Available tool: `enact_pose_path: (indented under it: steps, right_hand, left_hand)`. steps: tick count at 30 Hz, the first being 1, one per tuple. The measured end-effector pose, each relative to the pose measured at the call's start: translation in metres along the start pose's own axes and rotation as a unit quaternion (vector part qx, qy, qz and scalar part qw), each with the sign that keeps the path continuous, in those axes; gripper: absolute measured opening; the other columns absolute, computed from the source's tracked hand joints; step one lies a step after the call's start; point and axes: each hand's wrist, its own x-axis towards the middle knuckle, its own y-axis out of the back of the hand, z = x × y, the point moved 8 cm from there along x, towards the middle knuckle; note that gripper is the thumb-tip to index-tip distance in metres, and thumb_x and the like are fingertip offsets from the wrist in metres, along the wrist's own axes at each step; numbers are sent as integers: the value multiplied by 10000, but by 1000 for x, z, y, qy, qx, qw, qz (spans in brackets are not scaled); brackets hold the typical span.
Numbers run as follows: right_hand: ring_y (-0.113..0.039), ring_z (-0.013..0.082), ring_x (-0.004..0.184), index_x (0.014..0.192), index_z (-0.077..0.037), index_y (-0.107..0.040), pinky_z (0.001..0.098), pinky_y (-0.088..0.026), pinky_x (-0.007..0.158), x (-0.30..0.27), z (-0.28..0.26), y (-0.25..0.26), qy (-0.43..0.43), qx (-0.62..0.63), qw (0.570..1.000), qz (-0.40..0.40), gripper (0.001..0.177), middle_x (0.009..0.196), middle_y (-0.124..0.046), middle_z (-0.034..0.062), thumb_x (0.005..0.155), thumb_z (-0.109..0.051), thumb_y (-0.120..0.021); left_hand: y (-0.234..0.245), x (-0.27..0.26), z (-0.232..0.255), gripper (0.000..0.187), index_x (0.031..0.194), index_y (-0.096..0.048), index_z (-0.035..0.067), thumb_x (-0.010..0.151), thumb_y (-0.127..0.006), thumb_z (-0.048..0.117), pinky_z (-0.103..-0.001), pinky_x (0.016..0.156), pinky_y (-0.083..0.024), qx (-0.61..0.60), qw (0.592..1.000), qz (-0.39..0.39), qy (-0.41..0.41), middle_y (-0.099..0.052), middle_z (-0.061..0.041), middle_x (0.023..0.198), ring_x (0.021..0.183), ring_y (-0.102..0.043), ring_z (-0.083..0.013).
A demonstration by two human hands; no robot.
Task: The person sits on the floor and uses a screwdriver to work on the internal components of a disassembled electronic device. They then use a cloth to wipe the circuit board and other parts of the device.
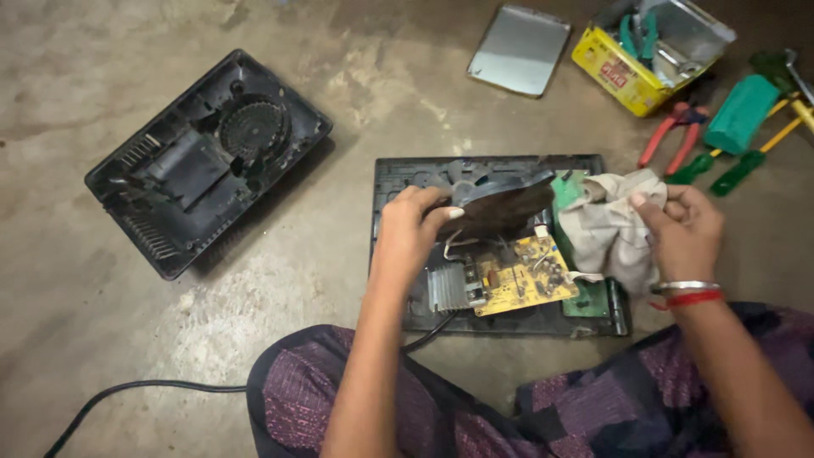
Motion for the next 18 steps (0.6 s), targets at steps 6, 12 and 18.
enact_pose_path:
  steps: [6,12,18]
  right_hand:
    - [-499,84,861,1182,15,-596,249,-455,815,42,35,115,143,-90,966,198,305,1039,-559,22,960,139,-765]
    - [-648,122,1043,1235,-11,-534,241,-555,981,67,86,207,205,-15,939,275,341,1152,-646,22,961,155,-651]
    - [-592,126,957,1141,-4,-592,270,-504,897,58,101,176,145,-17,956,253,341,1048,-607,3,851,177,-598]
  left_hand:
    - [-3,-6,1,255,1133,-745,58,909,-703,172,-424,794,-533,21,999,33,-23,-692,-187,975,902,-682,-371]
    - [-3,-10,6,277,1153,-742,63,898,-714,169,-416,761,-531,45,997,60,-20,-684,-181,961,865,-684,-362]
    - [-3,-10,10,257,1143,-738,55,910,-715,160,-405,763,-532,49,996,69,-40,-680,-172,953,855,-681,-348]
